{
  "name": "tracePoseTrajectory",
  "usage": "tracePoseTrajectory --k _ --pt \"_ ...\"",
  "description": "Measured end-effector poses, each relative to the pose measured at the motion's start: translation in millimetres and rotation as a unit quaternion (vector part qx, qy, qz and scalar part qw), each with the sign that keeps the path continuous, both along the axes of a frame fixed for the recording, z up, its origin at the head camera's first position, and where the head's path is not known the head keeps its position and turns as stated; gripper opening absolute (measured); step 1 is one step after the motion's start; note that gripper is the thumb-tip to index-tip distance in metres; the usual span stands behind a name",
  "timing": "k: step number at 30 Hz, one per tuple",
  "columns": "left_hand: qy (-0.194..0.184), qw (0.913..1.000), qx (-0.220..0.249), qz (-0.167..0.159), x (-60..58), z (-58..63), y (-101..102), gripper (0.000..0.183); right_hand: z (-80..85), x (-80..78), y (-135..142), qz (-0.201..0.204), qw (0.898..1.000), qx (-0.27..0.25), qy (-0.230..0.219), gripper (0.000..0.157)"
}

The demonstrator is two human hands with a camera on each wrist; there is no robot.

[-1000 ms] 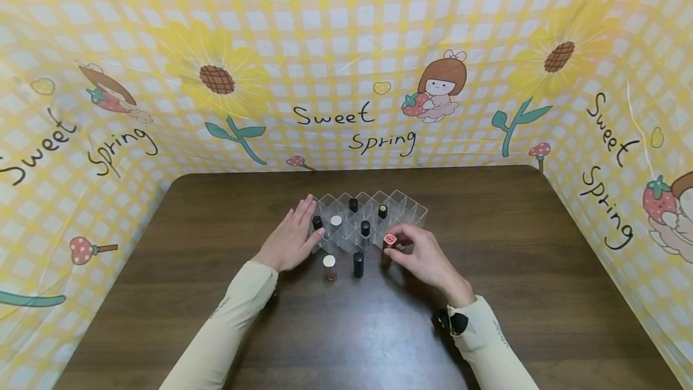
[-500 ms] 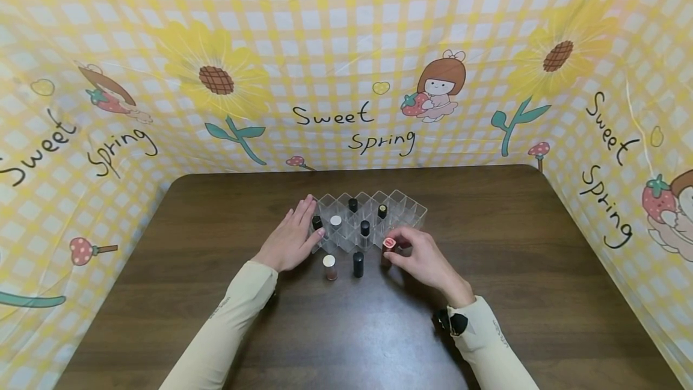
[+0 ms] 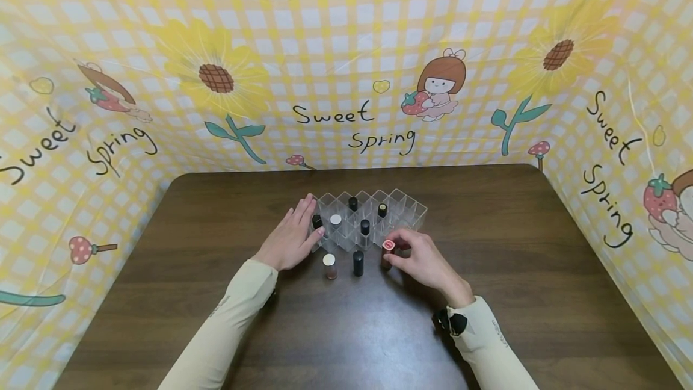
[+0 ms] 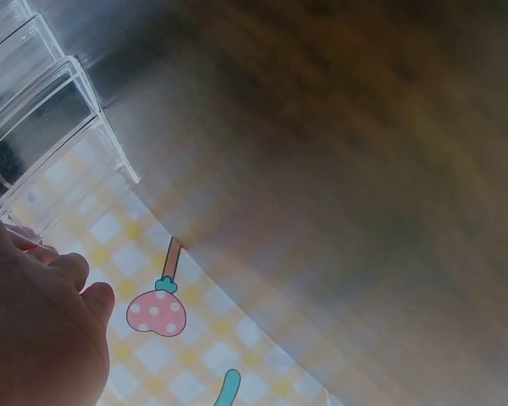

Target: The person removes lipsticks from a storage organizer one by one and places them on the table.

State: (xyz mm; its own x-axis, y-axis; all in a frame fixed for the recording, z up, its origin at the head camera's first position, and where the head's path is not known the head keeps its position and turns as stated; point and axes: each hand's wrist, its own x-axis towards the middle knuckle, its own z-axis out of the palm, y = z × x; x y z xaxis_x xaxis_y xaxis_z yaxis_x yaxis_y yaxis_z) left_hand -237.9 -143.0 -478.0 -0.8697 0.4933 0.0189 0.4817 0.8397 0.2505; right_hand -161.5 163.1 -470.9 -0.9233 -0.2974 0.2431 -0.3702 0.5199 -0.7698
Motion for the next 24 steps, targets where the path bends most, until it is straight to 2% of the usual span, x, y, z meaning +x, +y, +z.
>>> tracePoseTrajectory --k 12,24 --pt "0.0 1.0 0.002 0.001 -1.2 -1.3 0.3 0.074 -2.6 0.0 1.5 0.012 1.0 -0.006 0.007 0.018" --pt "-0.002 1.0 0.003 0.005 -3.1 -4.1 0.3 0.071 -1.1 0.8 3.5 0.015 1.0 0.007 -0.015 0.017"
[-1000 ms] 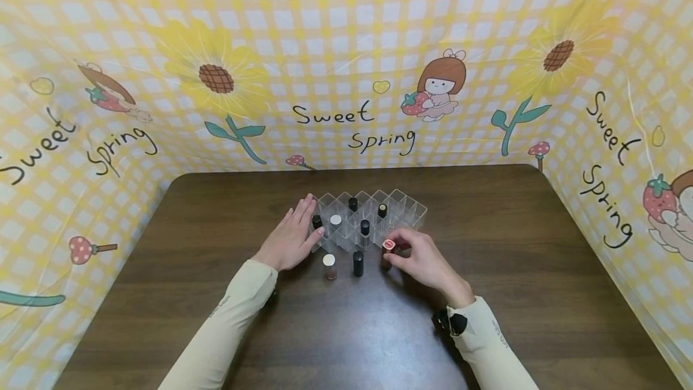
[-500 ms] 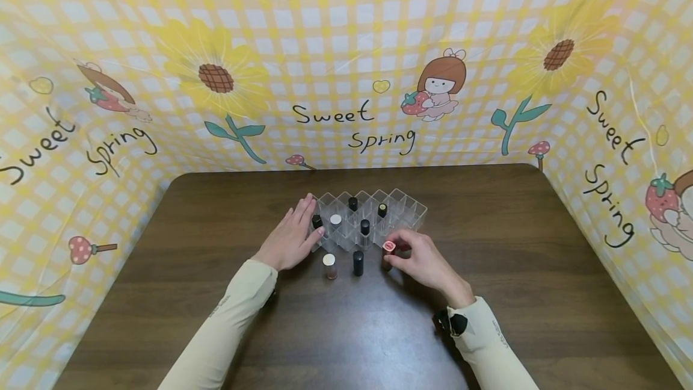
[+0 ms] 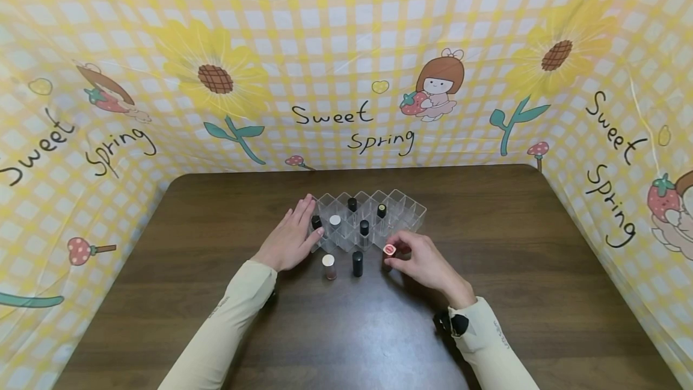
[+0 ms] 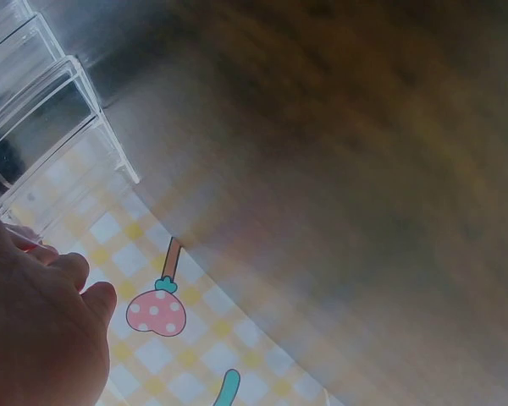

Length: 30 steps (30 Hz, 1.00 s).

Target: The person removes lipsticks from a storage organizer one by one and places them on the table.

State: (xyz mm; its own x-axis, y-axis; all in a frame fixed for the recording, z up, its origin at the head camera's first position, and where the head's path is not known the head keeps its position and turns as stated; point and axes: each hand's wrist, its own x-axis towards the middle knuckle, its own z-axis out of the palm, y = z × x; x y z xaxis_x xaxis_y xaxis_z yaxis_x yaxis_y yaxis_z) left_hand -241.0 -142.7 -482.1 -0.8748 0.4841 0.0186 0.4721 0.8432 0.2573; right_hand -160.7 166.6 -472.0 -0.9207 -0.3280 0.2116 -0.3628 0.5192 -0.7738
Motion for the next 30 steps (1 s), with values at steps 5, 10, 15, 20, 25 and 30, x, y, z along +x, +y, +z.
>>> tracePoseTrajectory --k 5,10,15,20,25,30 --pt "-0.003 1.0 -0.003 0.001 -0.3 0.5 0.0 0.071 2.7 0.0 0.2 0.005 1.0 0.005 -0.008 0.018" --pt "-0.004 1.0 -0.004 0.001 -0.4 0.7 0.3 0.072 4.9 0.1 0.5 0.014 1.0 0.008 -0.015 0.018" --pt "-0.002 1.0 -0.002 0.0 -0.1 1.5 0.3 0.072 6.6 0.1 1.0 0.017 1.0 0.015 -0.02 0.019" --pt "0.004 1.0 0.002 -0.004 1.4 2.3 0.2 0.074 7.4 0.2 0.9 0.019 0.999 0.024 -0.025 0.02" --pt "0.005 1.0 0.006 -0.003 2.6 3.6 0.5 0.073 7.8 0.4 1.2 0.016 0.999 0.035 -0.032 0.021" --pt "0.006 0.9999 0.008 -0.002 2.8 4.2 0.6 0.07 8.2 0.4 1.7 0.02 0.999 0.031 -0.032 0.021"
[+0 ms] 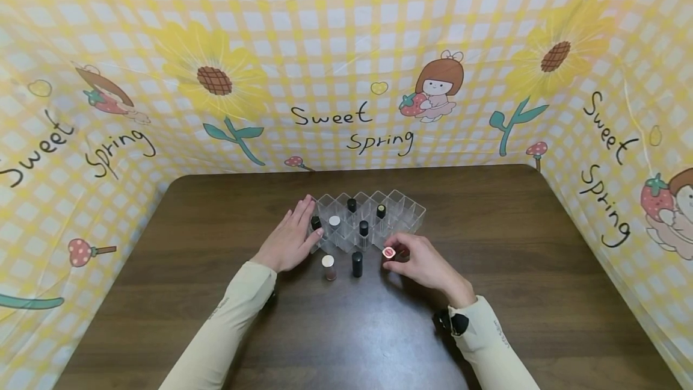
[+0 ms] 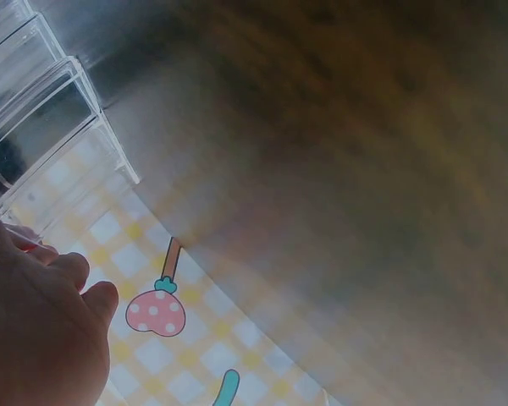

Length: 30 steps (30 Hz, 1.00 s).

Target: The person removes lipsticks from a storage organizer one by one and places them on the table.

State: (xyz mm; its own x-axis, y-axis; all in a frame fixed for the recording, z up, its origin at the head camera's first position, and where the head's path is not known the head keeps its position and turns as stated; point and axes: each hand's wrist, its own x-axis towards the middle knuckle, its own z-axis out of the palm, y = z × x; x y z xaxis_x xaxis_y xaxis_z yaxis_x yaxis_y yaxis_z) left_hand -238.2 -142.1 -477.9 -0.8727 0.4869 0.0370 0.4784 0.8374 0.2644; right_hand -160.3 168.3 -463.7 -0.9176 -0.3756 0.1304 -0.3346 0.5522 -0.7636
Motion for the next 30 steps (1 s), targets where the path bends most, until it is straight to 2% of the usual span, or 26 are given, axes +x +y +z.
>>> tracePoseTrajectory --k 19,30 --pt "-0.002 1.0 0.003 0.002 0.0 -3.1 -1 0.071 8.8 -2.2 3 -0.01 0.999 -0.041 0.016 0.021" --pt "-0.007 1.0 0.0 -0.001 -0.4 -0.3 0 0.071 18.4 -7.7 5 -0.031 0.995 -0.071 0.068 0.016"
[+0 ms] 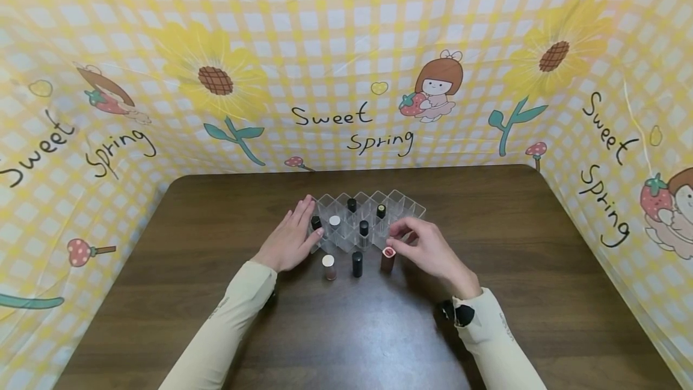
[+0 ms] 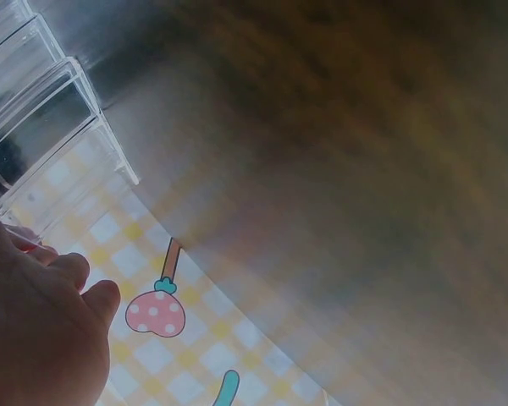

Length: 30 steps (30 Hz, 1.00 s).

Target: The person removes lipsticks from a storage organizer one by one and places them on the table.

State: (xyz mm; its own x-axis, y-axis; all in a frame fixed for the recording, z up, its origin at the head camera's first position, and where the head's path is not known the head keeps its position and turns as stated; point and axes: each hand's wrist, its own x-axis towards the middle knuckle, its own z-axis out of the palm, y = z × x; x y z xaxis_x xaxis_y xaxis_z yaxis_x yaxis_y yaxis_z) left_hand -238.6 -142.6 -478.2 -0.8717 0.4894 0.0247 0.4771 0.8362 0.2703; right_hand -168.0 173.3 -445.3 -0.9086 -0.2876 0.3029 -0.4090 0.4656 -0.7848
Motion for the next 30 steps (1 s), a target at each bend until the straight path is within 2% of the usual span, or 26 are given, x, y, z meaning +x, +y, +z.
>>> tracePoseTrajectory --k 8,15,30 --pt "-0.008 1.0 -0.003 0.0 0.5 1.5 0 0.074 5.9 -7.2 0 -0.03 0.997 0.012 0.073 0.019" --pt "-0.006 1.0 -0.002 0.001 0.4 0.0 -1 0.073 9.0 -16.2 -1 -0.046 0.994 0.021 0.099 0.026" --pt "-0.006 1.0 0.004 0.002 0.9 0.1 -1 0.072 4.6 -32.8 -3 -0.064 0.995 0.044 0.066 0.032"
